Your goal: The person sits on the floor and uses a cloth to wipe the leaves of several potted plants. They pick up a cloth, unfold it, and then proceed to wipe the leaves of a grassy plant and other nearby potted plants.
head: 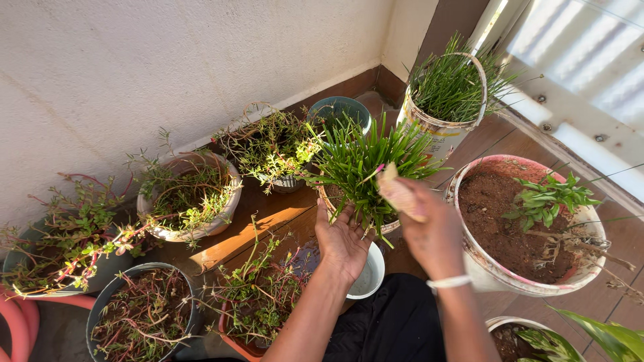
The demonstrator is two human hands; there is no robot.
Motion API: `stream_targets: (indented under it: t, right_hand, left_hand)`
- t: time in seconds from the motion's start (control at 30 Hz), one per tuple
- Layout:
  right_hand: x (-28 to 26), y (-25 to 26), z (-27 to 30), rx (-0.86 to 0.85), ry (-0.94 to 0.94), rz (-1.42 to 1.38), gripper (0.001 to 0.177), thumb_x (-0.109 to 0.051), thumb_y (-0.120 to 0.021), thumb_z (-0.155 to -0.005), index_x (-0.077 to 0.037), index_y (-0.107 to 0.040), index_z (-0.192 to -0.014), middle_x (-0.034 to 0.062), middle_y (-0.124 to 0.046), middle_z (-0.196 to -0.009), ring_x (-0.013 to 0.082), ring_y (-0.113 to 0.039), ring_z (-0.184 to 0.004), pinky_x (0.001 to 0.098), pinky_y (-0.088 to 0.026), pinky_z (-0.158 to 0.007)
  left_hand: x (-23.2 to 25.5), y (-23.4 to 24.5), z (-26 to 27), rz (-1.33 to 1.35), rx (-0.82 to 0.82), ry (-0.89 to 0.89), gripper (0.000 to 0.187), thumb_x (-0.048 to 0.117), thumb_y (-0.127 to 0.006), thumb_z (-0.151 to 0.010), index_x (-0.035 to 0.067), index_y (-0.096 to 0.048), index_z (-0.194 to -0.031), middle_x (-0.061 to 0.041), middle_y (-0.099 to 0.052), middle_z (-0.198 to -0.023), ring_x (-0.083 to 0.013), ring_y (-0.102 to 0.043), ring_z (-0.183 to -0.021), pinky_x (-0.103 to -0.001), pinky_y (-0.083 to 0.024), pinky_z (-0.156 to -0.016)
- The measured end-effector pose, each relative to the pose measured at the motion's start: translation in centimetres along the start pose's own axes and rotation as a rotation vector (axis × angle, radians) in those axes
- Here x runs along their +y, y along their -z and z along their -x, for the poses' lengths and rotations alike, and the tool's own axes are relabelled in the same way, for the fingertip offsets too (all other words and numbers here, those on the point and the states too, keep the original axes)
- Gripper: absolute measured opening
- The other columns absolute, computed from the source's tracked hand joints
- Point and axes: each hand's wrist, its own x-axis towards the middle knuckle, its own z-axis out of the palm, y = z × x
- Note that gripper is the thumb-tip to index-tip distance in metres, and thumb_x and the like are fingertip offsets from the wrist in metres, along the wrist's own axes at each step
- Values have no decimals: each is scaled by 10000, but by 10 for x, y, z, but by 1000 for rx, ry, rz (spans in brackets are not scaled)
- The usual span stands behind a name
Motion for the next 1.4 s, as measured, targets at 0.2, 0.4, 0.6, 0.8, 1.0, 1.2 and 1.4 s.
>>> stream_targets:
  t: [0.2, 0.4, 0.6, 0.8, 1.0, 1.2, 1.4]
  right_hand:
    - [7, -40, 22, -241, 29, -15, 513, 4, -677, -776, -193, -729, -1246, 151, -761, -1124, 321, -738, -996, 378, -580, -861]
    - [-2, 20, 5, -126, 6, -185, 474, -31, -726, -793, -168, -694, -1246, 111, -771, -1132, 262, -766, -1000, 346, -571, -864]
    - [-9, -3, -3, -230, -1, 128, 500, -78, -750, -793, -214, -694, -1270, 106, -765, -1095, 304, -740, -956, 377, -557, -852]
    - [11, -8, 10, -413, -38, -246, 511, -45, -751, -753, -128, -697, -1254, 87, -790, -1073, 218, -756, -952, 330, -577, -862]
    - [12, 65, 19, -227, -180, -289, 506, 12, -733, -768, -32, -676, -1269, 70, -772, -1046, 135, -695, -931, 274, -531, -879]
    - [0, 82, 43, -103, -254, -425, 487, 36, -703, -795, -8, -680, -1279, 42, -740, -1118, 102, -654, -988, 257, -503, -900]
    - [-2, 87, 57, -34, -378, -467, 425, 17, -719, -834, 7, -694, -1258, 73, -742, -1099, 111, -650, -936, 270, -513, -844]
  left_hand:
    - [-8, 3, -8, 72, -71, -5, 1013, 768, -322, -903, -13, -408, -1543, -209, -502, -1459, -339, -476, -1337, -474, -322, -1198]
    - [-2, 4, -5, 4, -40, -8, 1020, 797, -292, -890, 18, -329, -1548, -148, -458, -1543, -282, -461, -1377, -437, -290, -1174]
    - [-2, -2, 3, 41, -35, 2, 1013, 789, -320, -894, 0, -378, -1526, -158, -493, -1514, -298, -467, -1375, -432, -320, -1184]
    - [7, 2, 13, -8, 28, 16, 987, 758, -312, -938, -59, -449, -1474, -226, -561, -1418, -325, -528, -1315, -445, -343, -1170]
    - [33, 11, 54, -68, 57, -14, 771, 599, -374, -964, -2, -464, -1439, -204, -570, -1455, -324, -546, -1346, -441, -367, -1164]
    - [44, 13, 87, -171, -9, -179, 491, 259, -520, -976, -32, -539, -1371, -187, -680, -1330, -269, -666, -1228, -384, -533, -1044]
    - [46, 11, 105, -248, 120, -234, 178, 224, -705, -965, 54, -660, -993, -76, -738, -903, -215, -743, -903, -357, -591, -822]
